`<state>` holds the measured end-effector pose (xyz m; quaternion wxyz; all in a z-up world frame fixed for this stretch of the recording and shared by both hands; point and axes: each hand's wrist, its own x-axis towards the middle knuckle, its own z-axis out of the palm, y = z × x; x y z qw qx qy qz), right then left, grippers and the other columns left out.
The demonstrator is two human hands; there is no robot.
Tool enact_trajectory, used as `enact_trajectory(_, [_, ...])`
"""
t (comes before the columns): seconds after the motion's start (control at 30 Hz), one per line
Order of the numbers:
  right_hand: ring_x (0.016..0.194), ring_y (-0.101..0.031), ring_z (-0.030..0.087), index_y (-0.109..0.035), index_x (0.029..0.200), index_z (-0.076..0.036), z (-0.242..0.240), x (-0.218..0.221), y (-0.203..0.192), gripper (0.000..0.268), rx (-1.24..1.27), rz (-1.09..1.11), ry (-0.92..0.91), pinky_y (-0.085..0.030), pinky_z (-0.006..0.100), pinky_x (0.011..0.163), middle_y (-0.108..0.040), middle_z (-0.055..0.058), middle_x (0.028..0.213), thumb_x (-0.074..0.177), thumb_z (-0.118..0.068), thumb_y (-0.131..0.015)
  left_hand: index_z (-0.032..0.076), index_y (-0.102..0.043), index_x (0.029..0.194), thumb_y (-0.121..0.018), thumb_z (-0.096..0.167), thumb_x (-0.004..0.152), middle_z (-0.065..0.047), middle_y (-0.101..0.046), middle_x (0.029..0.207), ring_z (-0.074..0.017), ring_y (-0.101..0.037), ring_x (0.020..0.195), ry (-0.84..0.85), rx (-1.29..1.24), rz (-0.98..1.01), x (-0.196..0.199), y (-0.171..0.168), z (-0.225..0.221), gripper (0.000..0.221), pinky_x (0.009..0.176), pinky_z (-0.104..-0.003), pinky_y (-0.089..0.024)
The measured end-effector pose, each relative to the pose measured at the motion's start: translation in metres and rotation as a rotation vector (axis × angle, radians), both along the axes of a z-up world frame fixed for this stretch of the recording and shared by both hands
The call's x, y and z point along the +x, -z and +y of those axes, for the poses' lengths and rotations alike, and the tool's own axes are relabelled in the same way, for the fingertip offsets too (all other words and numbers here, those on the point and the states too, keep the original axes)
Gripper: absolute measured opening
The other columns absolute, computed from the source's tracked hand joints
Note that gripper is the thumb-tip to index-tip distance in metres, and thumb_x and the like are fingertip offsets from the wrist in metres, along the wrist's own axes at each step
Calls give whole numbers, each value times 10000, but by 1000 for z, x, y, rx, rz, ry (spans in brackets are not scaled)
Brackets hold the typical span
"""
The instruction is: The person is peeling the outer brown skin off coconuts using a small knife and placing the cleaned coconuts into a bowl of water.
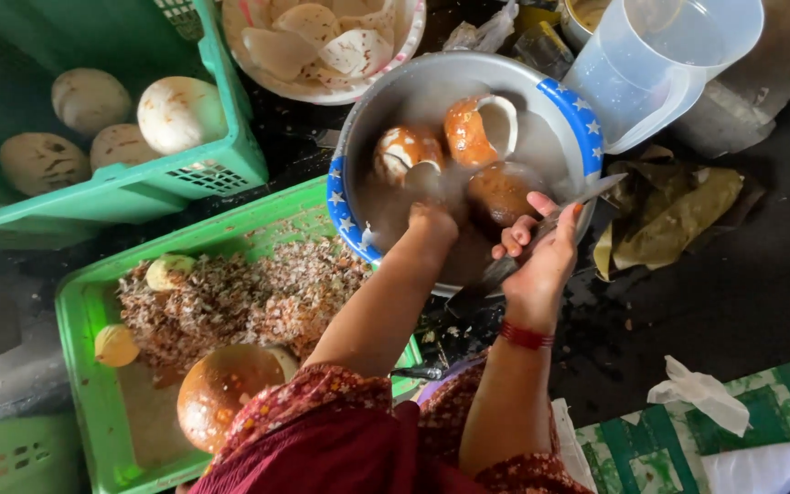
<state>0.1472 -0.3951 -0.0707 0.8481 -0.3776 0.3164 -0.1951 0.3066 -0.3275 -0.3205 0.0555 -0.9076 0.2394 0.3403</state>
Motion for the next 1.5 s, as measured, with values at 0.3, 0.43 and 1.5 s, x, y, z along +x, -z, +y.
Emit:
enact_trajectory(0.3, [470,-386,180,-665,1072,-176,-38,-13,16,378,34,-3,166,-429,383,423,-333,15,592,956,-524,-570,43,-708,956,-563,224,797,-85,-722,950,-301,-698,984,-407,-539,-44,-48,-74,30,281,791,-415,-579])
enact_trajectory(0.43, [444,-417,175,-643,1096,-261,-55,7,64,347,45,30,162,-403,349,400,-430,34,576,934,-568,-644,187,-773,864,-660,269,773,-107,-763,780,-341,-754,849,-392,-953,-204,-54,-121,67,167,686,-434,-623])
enact_trajectory(1.5, [1029,-507,366,-261,1577,-206,208,-131,-141,744,-973,-144,-1085,-417,462,863,-451,201,1255,958,-542,-501,-26,-590,1340,-569,35,988,-153,-640,958,-305,-706,911,-1143,-2022,193,-269,-330,300,358,898,-512,-600])
